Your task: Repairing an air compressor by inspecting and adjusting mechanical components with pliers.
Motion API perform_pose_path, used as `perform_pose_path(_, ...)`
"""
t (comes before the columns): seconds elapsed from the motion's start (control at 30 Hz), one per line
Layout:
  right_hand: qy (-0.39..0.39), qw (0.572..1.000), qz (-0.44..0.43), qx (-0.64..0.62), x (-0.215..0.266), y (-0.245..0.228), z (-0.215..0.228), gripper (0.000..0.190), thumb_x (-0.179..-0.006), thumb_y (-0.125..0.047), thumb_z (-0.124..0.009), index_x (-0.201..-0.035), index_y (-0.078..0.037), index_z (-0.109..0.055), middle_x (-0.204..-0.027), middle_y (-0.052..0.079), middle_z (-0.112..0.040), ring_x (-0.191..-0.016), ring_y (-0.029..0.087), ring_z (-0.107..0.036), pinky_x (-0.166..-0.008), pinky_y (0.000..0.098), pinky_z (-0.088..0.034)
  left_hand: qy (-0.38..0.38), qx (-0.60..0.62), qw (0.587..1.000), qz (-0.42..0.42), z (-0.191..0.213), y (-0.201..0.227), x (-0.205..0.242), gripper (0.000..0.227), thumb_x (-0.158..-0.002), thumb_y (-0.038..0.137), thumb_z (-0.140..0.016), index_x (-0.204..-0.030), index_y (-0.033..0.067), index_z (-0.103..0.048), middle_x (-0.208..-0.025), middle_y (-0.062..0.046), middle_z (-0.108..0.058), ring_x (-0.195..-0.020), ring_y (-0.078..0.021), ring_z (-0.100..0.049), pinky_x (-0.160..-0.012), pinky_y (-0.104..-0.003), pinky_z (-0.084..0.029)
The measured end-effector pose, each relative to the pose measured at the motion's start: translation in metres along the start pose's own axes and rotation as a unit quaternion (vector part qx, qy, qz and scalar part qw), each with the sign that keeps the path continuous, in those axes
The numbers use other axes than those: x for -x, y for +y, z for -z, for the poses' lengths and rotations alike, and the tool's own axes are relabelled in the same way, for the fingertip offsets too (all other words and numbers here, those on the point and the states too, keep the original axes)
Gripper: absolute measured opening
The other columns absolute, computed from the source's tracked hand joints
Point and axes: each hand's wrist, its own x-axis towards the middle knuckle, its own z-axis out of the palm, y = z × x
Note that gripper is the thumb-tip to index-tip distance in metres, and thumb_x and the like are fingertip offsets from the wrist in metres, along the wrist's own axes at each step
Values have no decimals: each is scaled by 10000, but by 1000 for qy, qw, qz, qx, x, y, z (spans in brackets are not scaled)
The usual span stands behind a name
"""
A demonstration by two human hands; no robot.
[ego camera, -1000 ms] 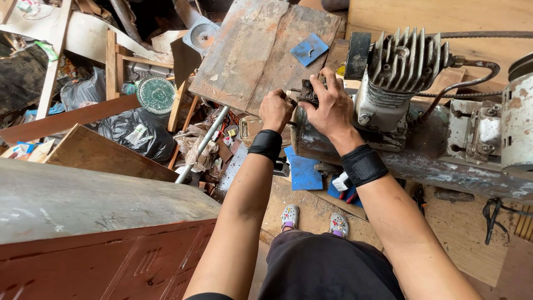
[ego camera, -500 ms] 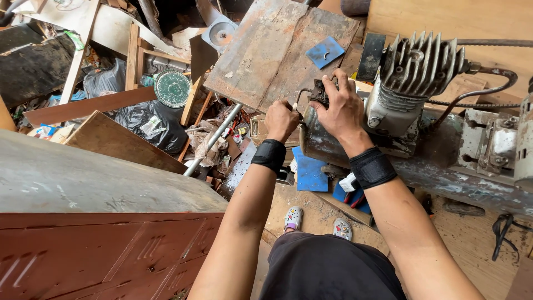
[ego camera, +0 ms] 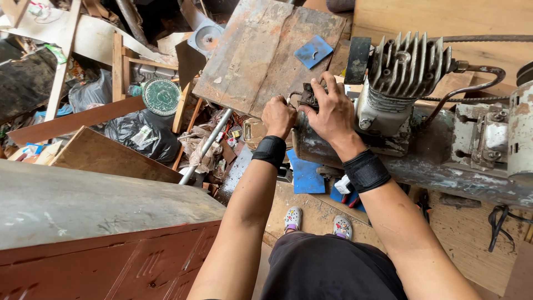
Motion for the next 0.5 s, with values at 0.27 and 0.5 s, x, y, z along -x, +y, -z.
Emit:
perform_pose_path(0.27,17,1000,4,25,-2,0,-2,715,-783,-365,-902,-1324,34,-659,-1389,182,-514,-1162,356,-591,-864,429,-586,4,-25,999,-20,-20,0,-30,174,-809,178,-681,-880,59,-787,-871,-241,-735,-864,-415,-730,-789,-490,-575)
perform_pose_path(0.5,30,999,19,21,-1,3,-7,735,-759,-377,-918,-1314,31,-659,-1384,175,-513,-1173,357,-595,-870,421,-588,-21,-1,1000,-10,-4,-2,-29,196,-823,227,-717,-896,64,-797,-881,-220,-744,-861,-393,-730,-794,-471,-573)
